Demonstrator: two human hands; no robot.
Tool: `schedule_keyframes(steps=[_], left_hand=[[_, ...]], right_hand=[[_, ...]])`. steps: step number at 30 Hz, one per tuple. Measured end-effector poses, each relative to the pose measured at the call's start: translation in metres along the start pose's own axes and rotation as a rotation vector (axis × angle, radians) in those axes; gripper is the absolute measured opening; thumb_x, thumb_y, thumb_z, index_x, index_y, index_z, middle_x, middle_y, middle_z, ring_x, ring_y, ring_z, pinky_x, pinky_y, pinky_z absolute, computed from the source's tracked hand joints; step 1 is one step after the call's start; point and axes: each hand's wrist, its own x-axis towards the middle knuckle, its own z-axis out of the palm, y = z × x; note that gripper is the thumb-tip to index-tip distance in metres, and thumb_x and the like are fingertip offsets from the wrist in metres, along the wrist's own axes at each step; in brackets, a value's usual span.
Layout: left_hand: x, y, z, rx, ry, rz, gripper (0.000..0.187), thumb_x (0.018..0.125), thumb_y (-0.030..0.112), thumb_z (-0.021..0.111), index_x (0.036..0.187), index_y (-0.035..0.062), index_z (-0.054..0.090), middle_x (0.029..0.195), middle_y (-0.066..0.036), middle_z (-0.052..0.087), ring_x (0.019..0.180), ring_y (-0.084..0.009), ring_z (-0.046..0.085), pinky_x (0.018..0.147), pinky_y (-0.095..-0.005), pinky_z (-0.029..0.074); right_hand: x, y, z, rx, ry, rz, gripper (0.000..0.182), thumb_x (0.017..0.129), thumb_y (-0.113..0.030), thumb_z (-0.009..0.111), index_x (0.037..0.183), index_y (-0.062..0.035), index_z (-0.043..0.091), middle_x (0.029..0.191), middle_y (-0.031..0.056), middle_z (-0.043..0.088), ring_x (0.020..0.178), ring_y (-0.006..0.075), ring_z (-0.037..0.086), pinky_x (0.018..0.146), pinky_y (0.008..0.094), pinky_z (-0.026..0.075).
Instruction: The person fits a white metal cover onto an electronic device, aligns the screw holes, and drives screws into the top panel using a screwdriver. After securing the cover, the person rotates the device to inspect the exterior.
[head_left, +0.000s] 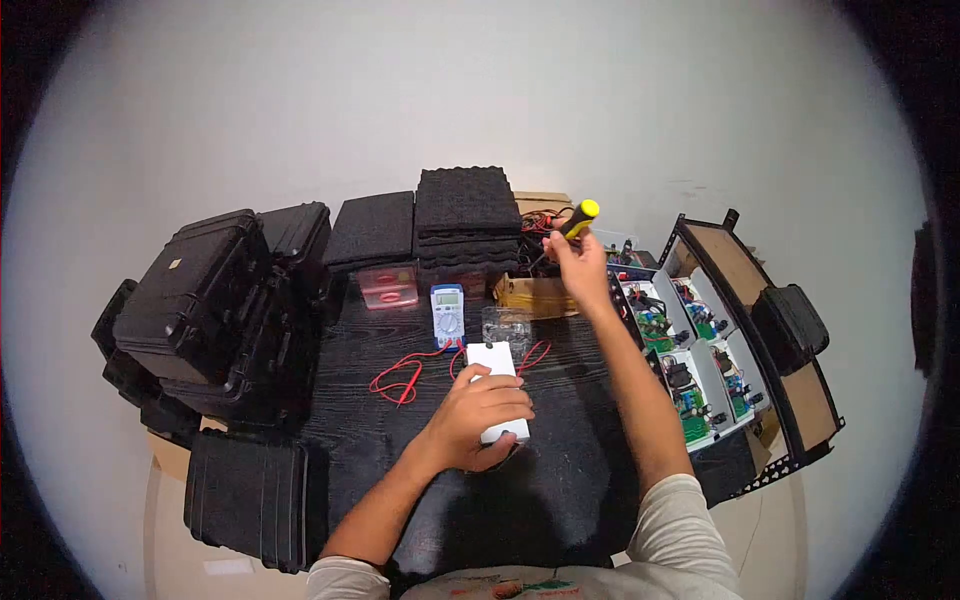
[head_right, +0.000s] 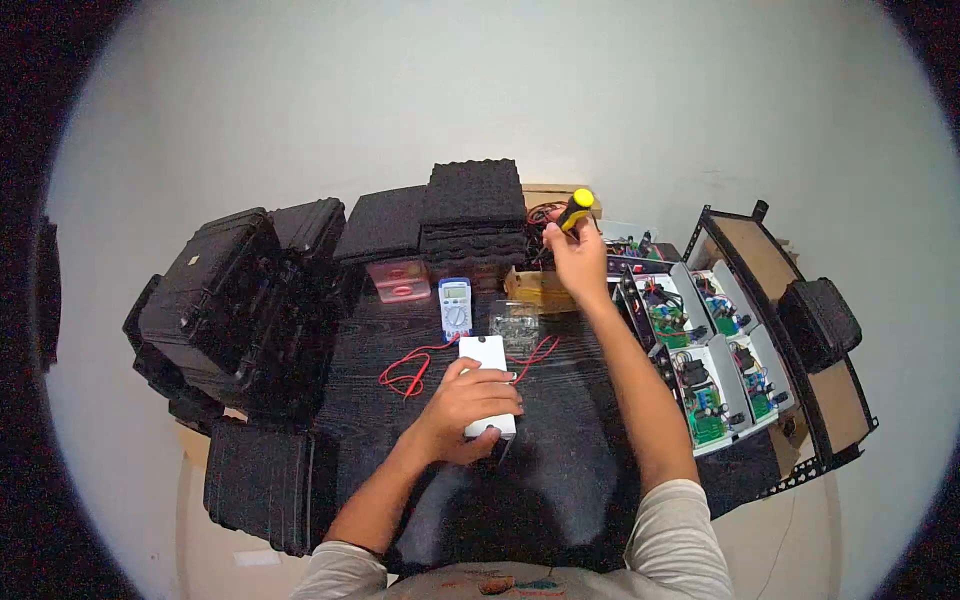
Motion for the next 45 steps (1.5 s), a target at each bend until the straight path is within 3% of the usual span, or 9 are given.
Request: schedule_keyframes(steps=[5, 9, 13, 26, 29, 32, 38, 41, 45], left_hand=[[-0.003, -0.002, 0.001, -0.02, 0.009, -0.006, 0.03, 0.087, 0.021, 0.065, 0.114, 0.0109, 0.074, 0.118, -0.006, 0.073, 0.127, -0.0311, 0.063, 0.107, -0.0543, 0.039], [-0.008, -0.004, 0.002, -0.037, -0.014, -0.041, 0.032, 0.096, 0.032, 0.057, 0.117, 0.013, 0.074, 0.122, -0.006, 0.074, 0.13, -0.0305, 0.063, 0.111, -0.0557, 0.035], [-0.007, -0.005, 0.002, -0.03, -0.027, -0.051, 0.035, 0.099, 0.036, 0.055, 0.118, 0.0142, 0.074, 0.124, -0.005, 0.074, 0.131, -0.0299, 0.062, 0.112, -0.056, 0.035], [-0.006, -0.005, 0.003, -0.037, -0.013, -0.052, 0.033, 0.093, 0.031, 0.059, 0.116, 0.0143, 0.075, 0.123, -0.005, 0.075, 0.129, -0.0301, 0.064, 0.11, -0.0564, 0.036], [-0.007, -0.007, 0.004, -0.044, 0.008, -0.041, 0.033, 0.089, 0.028, 0.061, 0.116, 0.0145, 0.075, 0.123, -0.005, 0.075, 0.129, -0.0302, 0.064, 0.111, -0.0564, 0.036], [-0.009, -0.007, 0.005, -0.034, 0.006, -0.041, 0.033, 0.088, 0.027, 0.062, 0.116, 0.0149, 0.075, 0.123, -0.004, 0.075, 0.129, -0.0301, 0.064, 0.111, -0.0562, 0.036], [-0.008, -0.006, 0.003, -0.02, 0.002, -0.043, 0.033, 0.088, 0.027, 0.062, 0.116, 0.0154, 0.075, 0.123, -0.004, 0.075, 0.129, -0.0294, 0.064, 0.112, -0.0563, 0.036], [-0.008, -0.005, 0.003, -0.023, 0.002, -0.045, 0.032, 0.089, 0.028, 0.062, 0.116, 0.0154, 0.075, 0.123, -0.003, 0.075, 0.129, -0.0294, 0.064, 0.112, -0.0569, 0.036], [-0.009, -0.004, 0.001, -0.017, 0.001, -0.048, 0.033, 0.089, 0.027, 0.062, 0.118, 0.0157, 0.075, 0.124, -0.003, 0.075, 0.13, -0.0293, 0.064, 0.113, -0.0578, 0.036]], right_hand=[[0.02, 0.074, 0.011, -0.266, 0.003, -0.134, 0.028, 0.097, -0.019, 0.074, 0.117, 0.0, 0.068, 0.099, 0.0111, 0.067, 0.076, 0.016, 0.062, 0.068, 0.0324, 0.051], [0.013, 0.06, 0.02, -0.571, -0.03, -0.165, 0.029, 0.094, -0.017, 0.077, 0.113, 0.0006, 0.064, 0.09, 0.0134, 0.066, 0.071, 0.0195, 0.063, 0.066, 0.0345, 0.051], [0.008, 0.079, 0.023, -0.492, -0.076, -0.053, 0.031, 0.091, -0.017, 0.08, 0.107, 0.0019, 0.06, 0.075, 0.012, 0.064, 0.063, 0.024, 0.061, 0.065, 0.0388, 0.051], [-0.011, 0.081, 0.02, -0.76, -0.166, -0.14, 0.034, 0.09, -0.019, 0.08, 0.103, 0.0033, 0.058, 0.089, 0.0242, 0.07, 0.088, 0.0453, 0.07, 0.076, 0.0493, 0.055], [-0.013, 0.073, 0.021, -0.8, -0.175, -0.017, 0.034, 0.092, -0.02, 0.079, 0.105, 0.0035, 0.057, 0.093, 0.0268, 0.071, 0.093, 0.0483, 0.069, 0.079, 0.0507, 0.055], [-0.012, 0.086, 0.02, -0.795, -0.181, -0.099, 0.032, 0.093, -0.02, 0.078, 0.104, 0.0033, 0.059, 0.092, 0.0242, 0.074, 0.088, 0.0425, 0.073, 0.076, 0.0473, 0.057], [-0.022, 0.078, 0.014, -0.725, -0.187, -0.104, 0.04, 0.094, -0.015, 0.074, 0.128, 0.0019, 0.062, 0.101, 0.0254, 0.075, 0.096, 0.0432, 0.073, 0.082, 0.048, 0.057], [-0.036, 0.079, 0.008, -0.697, -0.068, -0.315, 0.047, 0.094, -0.012, 0.072, 0.139, -0.001, 0.06, 0.112, 0.024, 0.075, 0.103, 0.0398, 0.074, 0.087, 0.0447, 0.057], [-0.088, 0.043, -0.007, -0.571, -0.062, -0.23, 0.04, 0.095, -0.011, 0.071, 0.132, -0.0004, 0.065, 0.116, 0.0209, 0.075, 0.106, 0.0353, 0.074, 0.091, 0.0419, 0.057]])
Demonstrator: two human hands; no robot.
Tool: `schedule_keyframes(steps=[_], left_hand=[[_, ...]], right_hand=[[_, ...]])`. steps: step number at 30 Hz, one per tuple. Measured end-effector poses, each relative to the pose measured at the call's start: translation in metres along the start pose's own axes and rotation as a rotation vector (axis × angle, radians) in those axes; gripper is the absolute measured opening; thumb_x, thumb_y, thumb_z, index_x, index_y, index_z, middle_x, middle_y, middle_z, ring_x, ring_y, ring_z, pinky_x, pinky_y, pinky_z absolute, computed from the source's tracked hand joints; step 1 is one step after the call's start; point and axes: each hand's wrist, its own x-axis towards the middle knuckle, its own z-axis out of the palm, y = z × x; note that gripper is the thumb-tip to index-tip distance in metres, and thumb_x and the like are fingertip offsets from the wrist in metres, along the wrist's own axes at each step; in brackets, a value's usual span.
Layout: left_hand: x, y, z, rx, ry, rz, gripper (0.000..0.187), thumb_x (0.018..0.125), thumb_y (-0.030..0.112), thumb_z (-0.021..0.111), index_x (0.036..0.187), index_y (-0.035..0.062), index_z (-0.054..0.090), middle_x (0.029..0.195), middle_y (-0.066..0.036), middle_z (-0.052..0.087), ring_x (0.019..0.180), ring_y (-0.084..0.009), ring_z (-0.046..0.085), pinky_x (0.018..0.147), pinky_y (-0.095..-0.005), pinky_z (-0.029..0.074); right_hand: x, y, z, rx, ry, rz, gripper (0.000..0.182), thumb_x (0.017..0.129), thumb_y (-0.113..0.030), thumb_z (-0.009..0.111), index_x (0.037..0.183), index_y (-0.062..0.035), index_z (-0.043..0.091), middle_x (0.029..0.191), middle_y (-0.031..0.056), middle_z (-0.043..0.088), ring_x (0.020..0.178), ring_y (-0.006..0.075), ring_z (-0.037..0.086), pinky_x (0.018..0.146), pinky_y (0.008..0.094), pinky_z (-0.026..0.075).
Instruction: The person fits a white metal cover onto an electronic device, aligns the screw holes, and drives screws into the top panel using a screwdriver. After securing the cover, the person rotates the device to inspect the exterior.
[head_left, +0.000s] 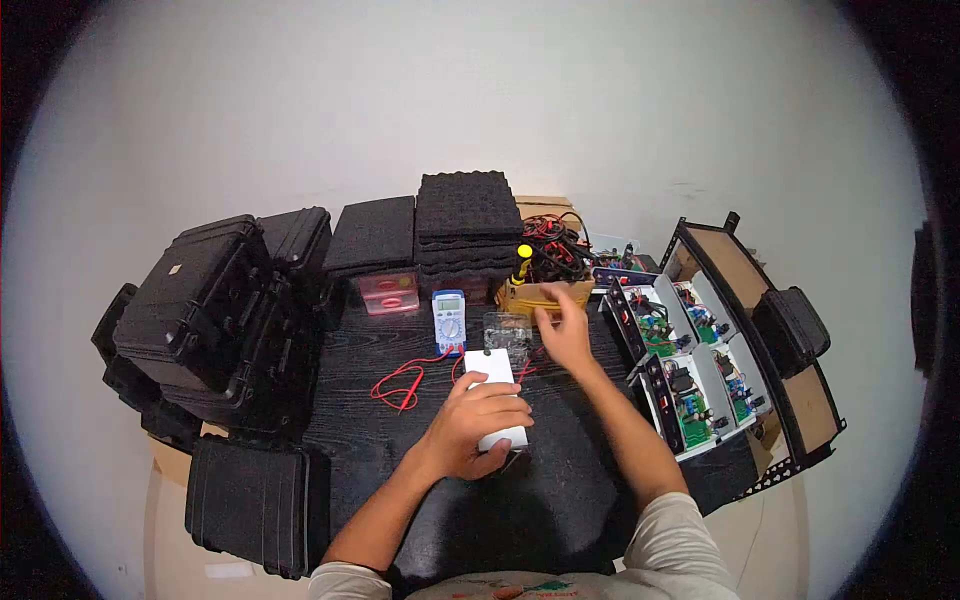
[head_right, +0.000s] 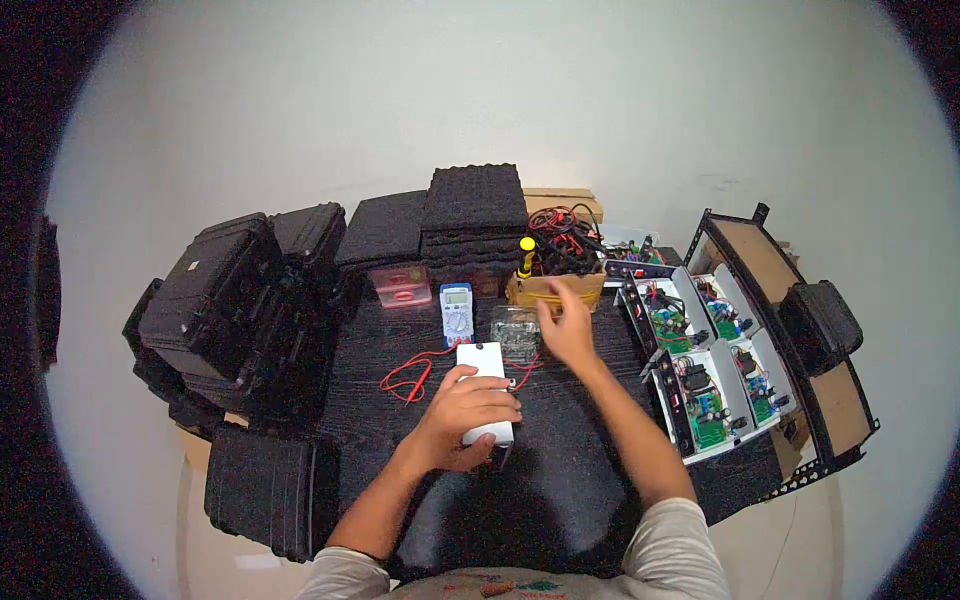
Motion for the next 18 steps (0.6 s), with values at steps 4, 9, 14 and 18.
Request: schedule_keyframes(steps=[4, 9, 14, 18], left_hand=[[-0.001, 0.0, -0.001, -0.002, -0.01, -0.009, 0.034, 0.087, 0.026, 0.064, 0.118, 0.0163, 0.075, 0.126, -0.003, 0.075, 0.132, -0.0287, 0.062, 0.114, -0.0584, 0.035], [-0.004, 0.007, -0.012, -0.01, -0.033, -0.059, 0.039, 0.085, 0.024, 0.066, 0.123, 0.0174, 0.075, 0.13, -0.003, 0.073, 0.135, -0.0288, 0.061, 0.118, -0.0597, 0.032], [-0.014, 0.009, -0.022, -0.009, -0.047, -0.114, 0.044, 0.084, 0.023, 0.066, 0.126, 0.0174, 0.075, 0.137, -0.005, 0.072, 0.14, -0.0291, 0.058, 0.122, -0.0628, 0.026], [-0.022, 0.017, -0.038, -0.04, -0.044, -0.197, 0.043, 0.084, 0.025, 0.065, 0.126, 0.0159, 0.075, 0.14, -0.006, 0.071, 0.143, -0.0305, 0.056, 0.124, -0.065, 0.021]], right_hand=[[-0.064, -0.039, -0.03, 0.151, -0.194, 0.15, 0.027, 0.095, -0.009, 0.072, 0.122, -0.0023, 0.072, 0.114, 0.0139, 0.077, 0.1, 0.0203, 0.074, 0.085, 0.032, 0.057], [-0.149, -0.083, -0.048, 0.449, -0.546, 0.536, 0.033, 0.101, -0.006, 0.068, 0.134, -0.0033, 0.065, 0.129, 0.0067, 0.07, 0.115, 0.0132, 0.067, 0.089, 0.0298, 0.057], [-0.195, -0.092, -0.033, 0.79, -0.691, 0.579, 0.049, 0.102, 0.001, 0.065, 0.148, -0.003, 0.049, 0.142, 0.0102, 0.059, 0.137, 0.0197, 0.056, 0.111, 0.0362, 0.049], [-0.197, -0.096, -0.021, 0.827, -0.719, 0.738, 0.057, 0.102, 0.002, 0.064, 0.154, -0.0027, 0.04, 0.146, 0.011, 0.055, 0.138, 0.0214, 0.054, 0.114, 0.0351, 0.047]])
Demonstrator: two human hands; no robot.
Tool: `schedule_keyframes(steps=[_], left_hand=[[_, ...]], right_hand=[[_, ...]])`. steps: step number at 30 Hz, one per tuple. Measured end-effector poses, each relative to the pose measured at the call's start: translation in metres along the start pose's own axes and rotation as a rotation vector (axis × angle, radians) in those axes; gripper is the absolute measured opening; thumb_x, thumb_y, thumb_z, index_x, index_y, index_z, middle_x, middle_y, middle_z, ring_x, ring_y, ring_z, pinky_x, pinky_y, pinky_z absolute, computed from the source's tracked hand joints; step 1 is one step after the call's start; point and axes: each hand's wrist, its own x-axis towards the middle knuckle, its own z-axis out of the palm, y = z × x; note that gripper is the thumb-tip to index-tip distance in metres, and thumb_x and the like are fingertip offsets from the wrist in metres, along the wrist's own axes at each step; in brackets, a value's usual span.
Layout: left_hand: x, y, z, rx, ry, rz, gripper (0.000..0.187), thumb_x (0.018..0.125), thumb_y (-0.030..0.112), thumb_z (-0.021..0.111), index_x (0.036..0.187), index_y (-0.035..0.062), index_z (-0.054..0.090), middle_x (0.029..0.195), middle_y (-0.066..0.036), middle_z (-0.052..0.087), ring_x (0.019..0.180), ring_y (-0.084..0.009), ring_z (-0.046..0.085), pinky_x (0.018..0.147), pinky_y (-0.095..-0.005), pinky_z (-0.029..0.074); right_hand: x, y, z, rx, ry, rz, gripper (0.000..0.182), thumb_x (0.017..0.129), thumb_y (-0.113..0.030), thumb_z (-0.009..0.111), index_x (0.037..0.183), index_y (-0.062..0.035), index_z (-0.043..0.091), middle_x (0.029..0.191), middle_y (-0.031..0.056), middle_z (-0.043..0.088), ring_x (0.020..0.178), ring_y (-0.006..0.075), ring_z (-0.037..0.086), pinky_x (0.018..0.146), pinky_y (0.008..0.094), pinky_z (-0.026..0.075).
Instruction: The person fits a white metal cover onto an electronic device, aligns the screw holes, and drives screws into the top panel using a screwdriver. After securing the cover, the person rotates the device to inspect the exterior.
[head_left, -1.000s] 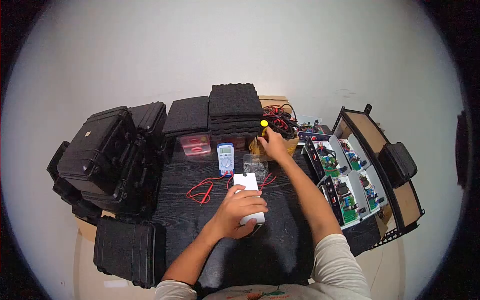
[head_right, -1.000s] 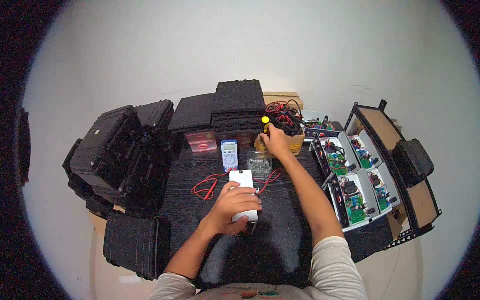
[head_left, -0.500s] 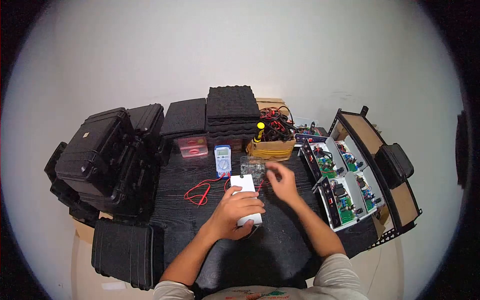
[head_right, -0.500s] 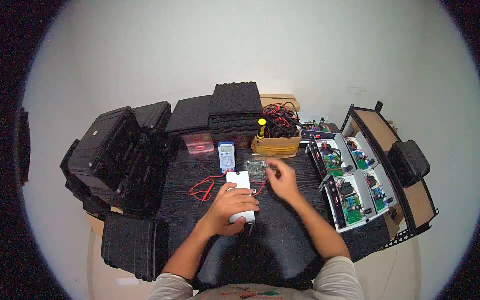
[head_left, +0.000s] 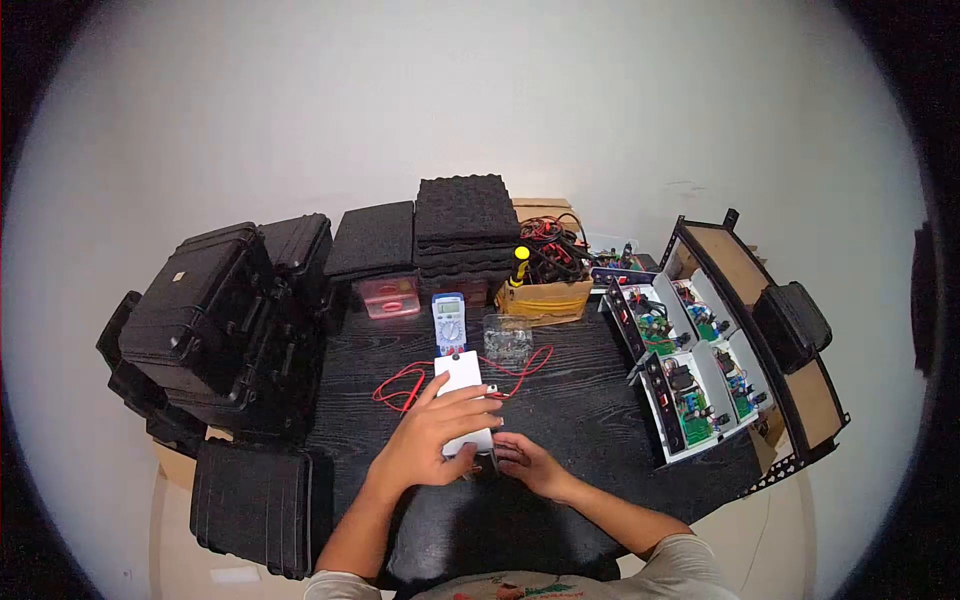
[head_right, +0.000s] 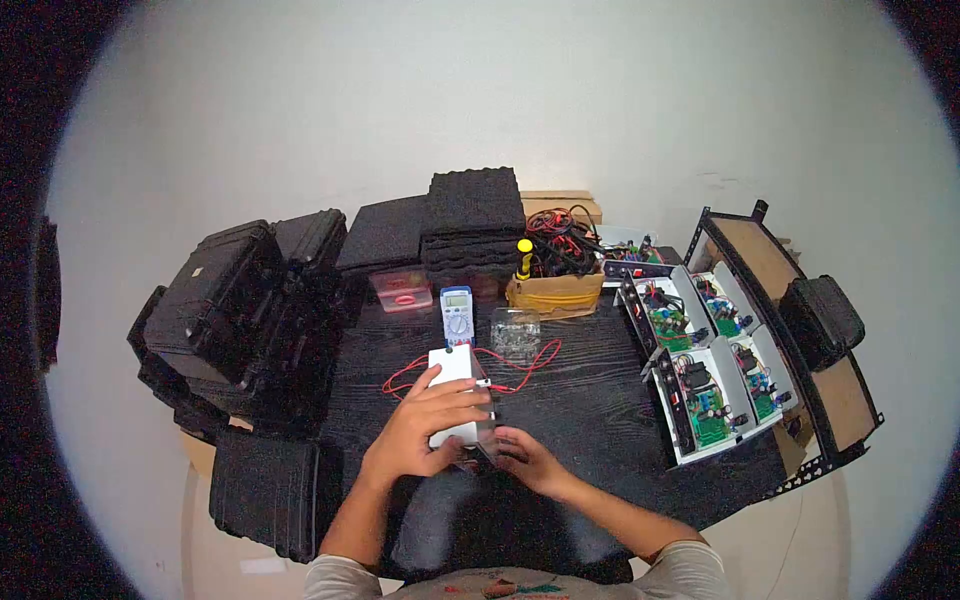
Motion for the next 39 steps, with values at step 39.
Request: schedule_keyframes(steps=[39], left_hand=[[-0.14, -0.055, 0.066, -0.346, 0.415, -0.416, 0.08, 0.093, 0.06, 0.054, 0.147, 0.0016, 0.057, 0.172, -0.028, 0.023, 0.159, -0.0424, 0.025, 0.127, -0.0526, 0.019]], right_hand=[[-0.034, -0.022, 0.027, -0.352, 0.379, -0.116, 0.043, 0.097, -0.01, 0.073, 0.139, -0.0092, 0.061, 0.133, 0.0223, 0.069, 0.12, 0.0306, 0.07, 0.102, 0.0406, 0.055]])
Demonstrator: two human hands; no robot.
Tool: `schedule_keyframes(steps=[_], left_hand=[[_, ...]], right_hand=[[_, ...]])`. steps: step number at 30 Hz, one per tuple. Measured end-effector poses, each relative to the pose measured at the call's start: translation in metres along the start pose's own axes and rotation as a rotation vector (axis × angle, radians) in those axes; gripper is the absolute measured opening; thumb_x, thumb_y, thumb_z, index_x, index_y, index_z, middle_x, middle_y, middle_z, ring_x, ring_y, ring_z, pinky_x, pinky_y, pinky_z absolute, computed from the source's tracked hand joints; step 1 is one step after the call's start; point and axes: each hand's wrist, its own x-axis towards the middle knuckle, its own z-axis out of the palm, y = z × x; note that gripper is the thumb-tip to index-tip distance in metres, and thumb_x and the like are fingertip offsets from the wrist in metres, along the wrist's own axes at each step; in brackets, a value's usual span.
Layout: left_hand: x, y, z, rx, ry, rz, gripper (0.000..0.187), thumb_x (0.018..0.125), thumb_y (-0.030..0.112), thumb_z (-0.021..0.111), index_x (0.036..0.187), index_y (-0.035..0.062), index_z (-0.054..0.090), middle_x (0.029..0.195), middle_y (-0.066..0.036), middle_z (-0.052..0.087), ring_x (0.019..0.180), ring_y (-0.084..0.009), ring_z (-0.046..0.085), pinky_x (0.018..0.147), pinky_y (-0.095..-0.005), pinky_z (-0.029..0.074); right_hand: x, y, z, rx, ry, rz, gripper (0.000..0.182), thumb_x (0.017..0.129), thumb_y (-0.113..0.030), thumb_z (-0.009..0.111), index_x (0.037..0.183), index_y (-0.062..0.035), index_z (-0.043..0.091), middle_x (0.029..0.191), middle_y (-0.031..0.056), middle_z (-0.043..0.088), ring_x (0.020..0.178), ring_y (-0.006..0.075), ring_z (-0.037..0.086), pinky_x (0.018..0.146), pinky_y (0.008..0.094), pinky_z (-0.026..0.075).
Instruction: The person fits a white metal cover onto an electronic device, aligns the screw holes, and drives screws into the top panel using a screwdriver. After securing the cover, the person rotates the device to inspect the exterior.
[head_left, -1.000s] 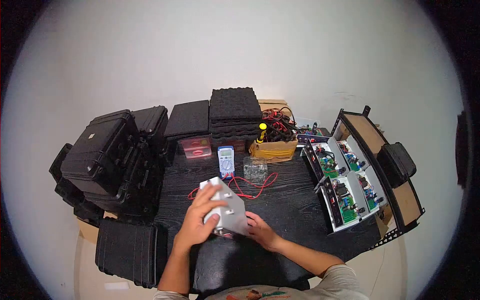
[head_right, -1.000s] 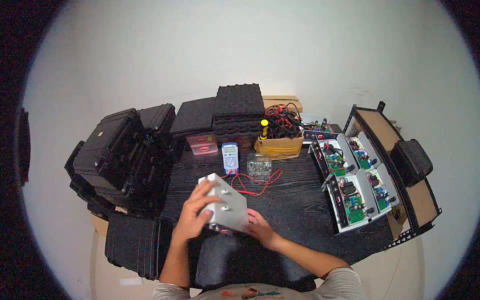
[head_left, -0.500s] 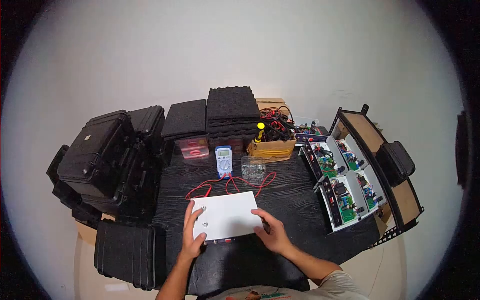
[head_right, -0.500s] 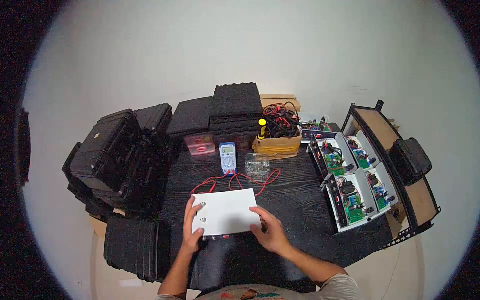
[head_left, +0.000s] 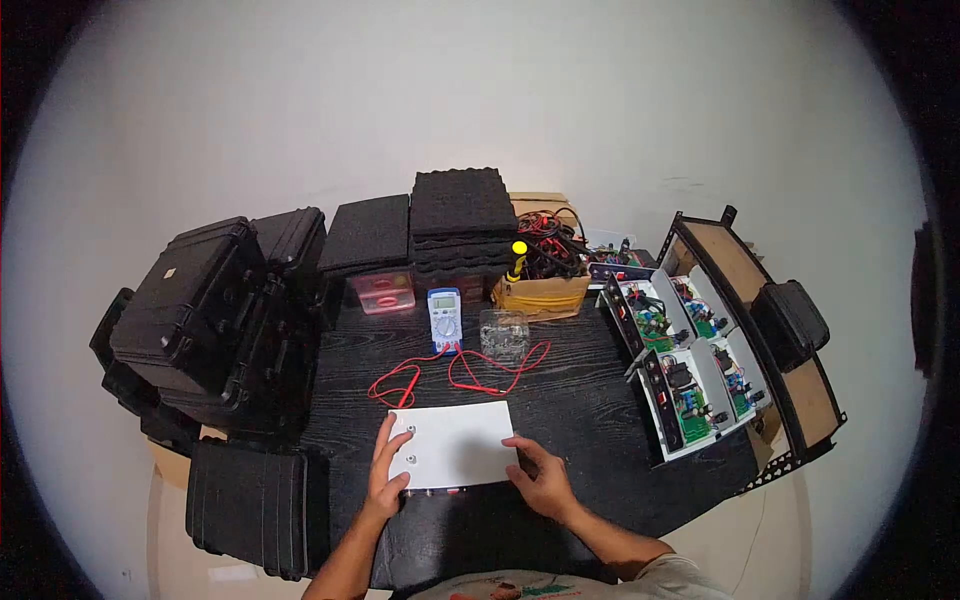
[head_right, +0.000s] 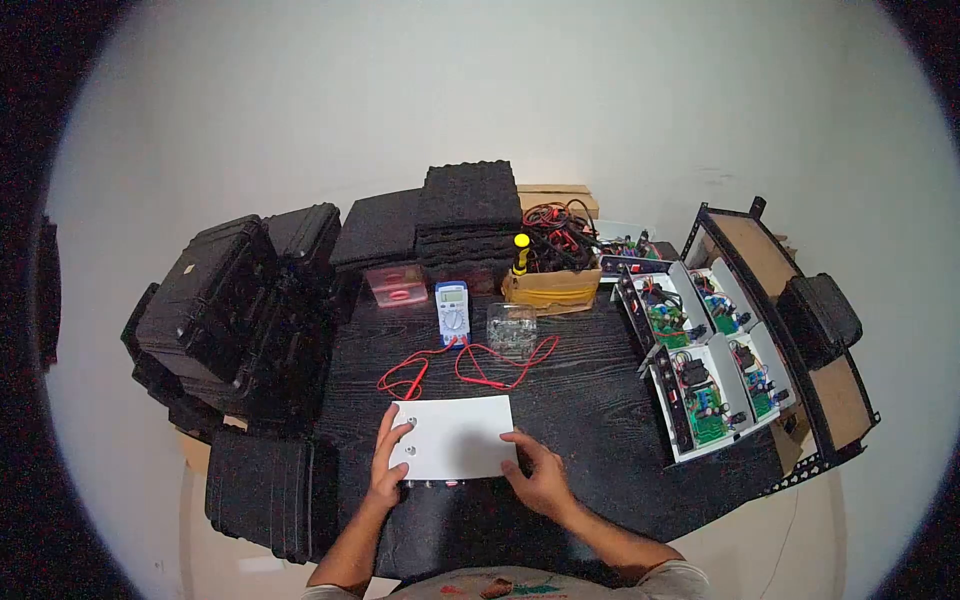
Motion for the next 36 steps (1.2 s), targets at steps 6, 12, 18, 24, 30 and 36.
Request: schedule_keyframes(steps=[6, 12, 18, 24, 30, 36], left_hand=[[0.0, -0.006, -0.002, -0.002, -0.045, -0.004, 0.089, 0.09, 0.068, 0.054, 0.15, 0.0022, 0.055, 0.173, -0.028, 0.02, 0.159, -0.041, 0.024, 0.128, -0.0512, 0.019], [0.0, -0.006, 0.0, -0.106, -0.018, -0.02, 0.091, 0.088, 0.061, 0.054, 0.154, -0.0012, 0.049, 0.173, -0.03, 0.019, 0.159, -0.0429, 0.024, 0.128, -0.0509, 0.018], [0.002, -0.01, 0.001, -0.14, 0.044, -0.078, 0.09, 0.089, 0.056, 0.052, 0.159, 0.0003, 0.042, 0.175, -0.028, 0.014, 0.162, -0.04, 0.017, 0.129, -0.05, 0.013], [0.003, -0.009, 0.001, -0.133, -0.001, -0.079, 0.09, 0.09, 0.054, 0.053, 0.161, 0.0012, 0.038, 0.176, -0.027, 0.009, 0.163, -0.0393, 0.012, 0.13, -0.0503, 0.011], [0.004, -0.005, 0.004, -0.101, -0.056, -0.071, 0.094, 0.092, 0.061, 0.055, 0.163, 0.003, 0.037, 0.176, -0.028, 0.004, 0.163, -0.0403, 0.008, 0.13, -0.0511, 0.009], [0.01, 0.002, 0.034, -0.099, -0.17, -0.053, 0.088, 0.093, 0.05, 0.062, 0.163, 0.0044, 0.036, 0.176, -0.028, -0.006, 0.164, -0.042, -0.001, 0.13, -0.0519, 0.006]], right_hand=[[0.011, 0.018, -0.008, 0.081, -0.009, 0.075, 0.041, 0.097, -0.001, 0.07, 0.137, -0.0056, 0.06, 0.122, 0.0156, 0.072, 0.11, 0.0241, 0.071, 0.1, 0.0377, 0.057], [0.033, 0.027, -0.006, 0.007, -0.105, -0.074, 0.062, 0.094, 0.0, 0.073, 0.15, -0.0076, 0.047, 0.147, 0.0156, 0.054, 0.123, 0.0259, 0.064, 0.106, 0.0383, 0.055], [0.041, 0.028, -0.005, -0.063, -0.146, -0.169, 0.073, 0.092, 0.001, 0.076, 0.156, -0.0091, 0.041, 0.162, 0.0165, 0.038, 0.144, 0.0302, 0.05, 0.111, 0.0428, 0.052], [0.037, 0.029, -0.008, -0.038, -0.188, -0.11, 0.076, 0.095, -0.008, 0.076, 0.161, -0.0107, 0.036, 0.168, 0.0216, 0.031, 0.153, 0.0357, 0.039, 0.114, 0.0463, 0.049], [0.023, -0.004, -0.013, -0.315, -0.221, -0.068, 0.083, 0.093, -0.019, 0.079, 0.162, -0.0091, 0.034, 0.168, 0.0336, 0.023, 0.154, 0.0465, 0.033, 0.121, 0.0497, 0.039], [0.002, -0.023, -0.035, -0.417, -0.154, -0.1, 0.079, 0.091, -0.025, 0.081, 0.158, -0.0077, 0.041, 0.165, 0.0411, 0.021, 0.153, 0.0542, 0.03, 0.125, 0.0502, 0.031]])
